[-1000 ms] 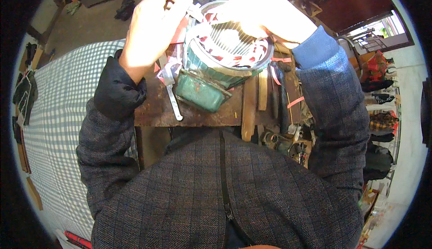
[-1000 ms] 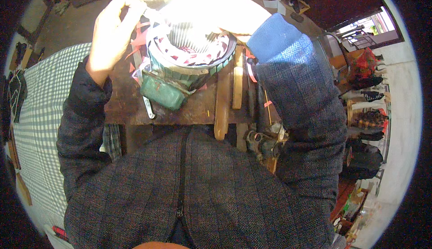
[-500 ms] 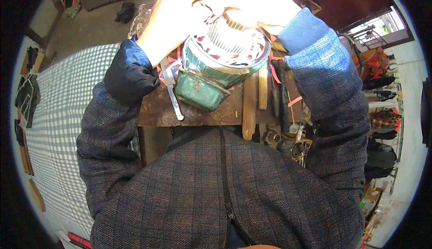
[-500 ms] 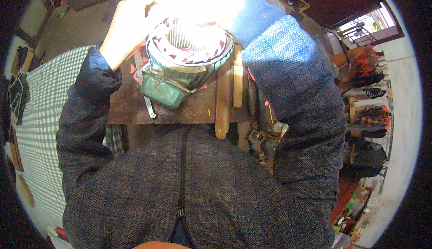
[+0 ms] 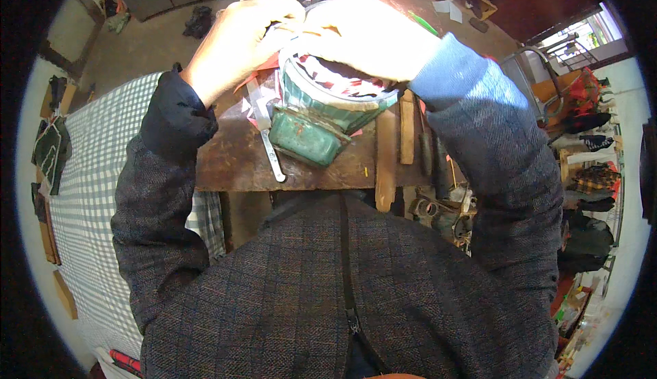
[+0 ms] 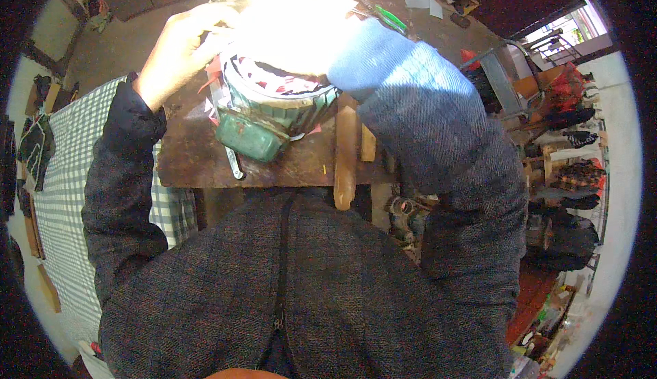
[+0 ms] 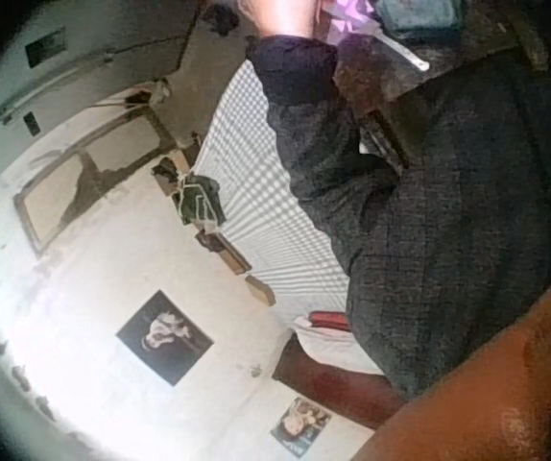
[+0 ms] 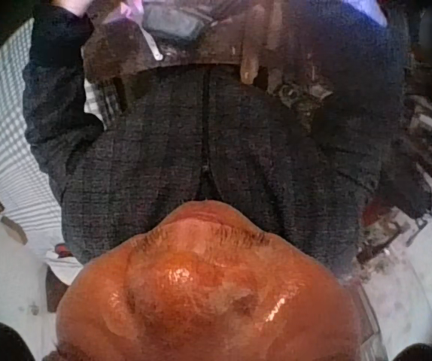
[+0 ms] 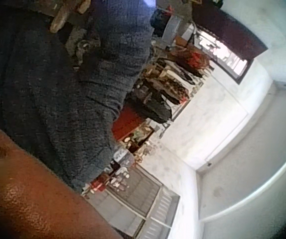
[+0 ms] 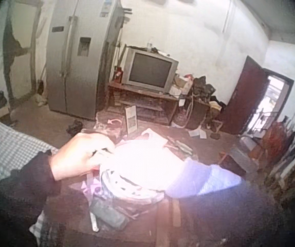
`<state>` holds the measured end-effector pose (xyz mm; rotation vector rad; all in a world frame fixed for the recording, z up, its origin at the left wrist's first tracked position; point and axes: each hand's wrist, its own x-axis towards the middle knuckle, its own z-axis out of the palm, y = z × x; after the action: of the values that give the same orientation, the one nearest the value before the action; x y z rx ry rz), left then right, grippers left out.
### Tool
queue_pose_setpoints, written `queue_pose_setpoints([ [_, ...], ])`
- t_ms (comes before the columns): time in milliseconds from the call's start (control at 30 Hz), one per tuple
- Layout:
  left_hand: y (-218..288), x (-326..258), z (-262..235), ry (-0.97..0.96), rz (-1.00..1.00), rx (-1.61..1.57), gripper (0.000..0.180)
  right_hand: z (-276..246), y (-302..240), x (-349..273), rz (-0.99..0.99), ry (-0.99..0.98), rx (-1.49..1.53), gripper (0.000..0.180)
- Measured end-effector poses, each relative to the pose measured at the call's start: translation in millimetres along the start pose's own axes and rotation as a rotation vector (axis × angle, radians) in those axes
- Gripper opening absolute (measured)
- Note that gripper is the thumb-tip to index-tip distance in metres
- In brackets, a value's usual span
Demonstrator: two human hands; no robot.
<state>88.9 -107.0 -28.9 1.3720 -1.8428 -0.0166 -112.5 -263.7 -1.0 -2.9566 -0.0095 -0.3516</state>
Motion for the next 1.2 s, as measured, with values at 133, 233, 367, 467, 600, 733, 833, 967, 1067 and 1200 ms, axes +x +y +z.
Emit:
queue_pose_setpoints([
  [133,3,-4,-5,-0.099,-0.258,-0.150,0.018,8,-3,-16,-0.001,0.134,0.056,0.040],
  [233,-2,-4,-13,-0.205,-0.363,-0.392,0.018,14,8,-20,0.032,0.121,0.115,0.040],
  [367,-9,-4,-31,-0.435,-0.408,-0.327,0.021,22,24,-22,-0.027,0.094,0.013,0.041],
  [467,0,-10,-38,-0.395,-0.458,-0.338,0.026,24,28,-22,-0.069,0.107,-0.012,0.040],
  [600,34,-5,-30,-0.097,-0.448,-0.686,0.027,24,25,-20,-0.015,0.150,0.146,0.038],
  [733,68,26,-20,0.182,-0.253,-0.689,0.028,28,18,-22,0.096,0.176,0.259,0.036],
  [833,73,55,-37,0.083,-0.158,-1.051,0.022,25,17,-27,0.139,0.230,0.222,0.034],
  [967,83,65,-44,0.289,-0.395,-0.991,0.019,-3,26,-29,0.149,0.072,0.255,0.033],
  [1067,102,70,-53,0.199,-0.411,-0.832,0.018,-26,35,-26,0.058,0.183,0.613,0.017],
  [1200,117,92,-46,-0.193,-0.132,-0.878,0.025,-27,29,-29,0.582,-0.117,1.709,0.023],
])
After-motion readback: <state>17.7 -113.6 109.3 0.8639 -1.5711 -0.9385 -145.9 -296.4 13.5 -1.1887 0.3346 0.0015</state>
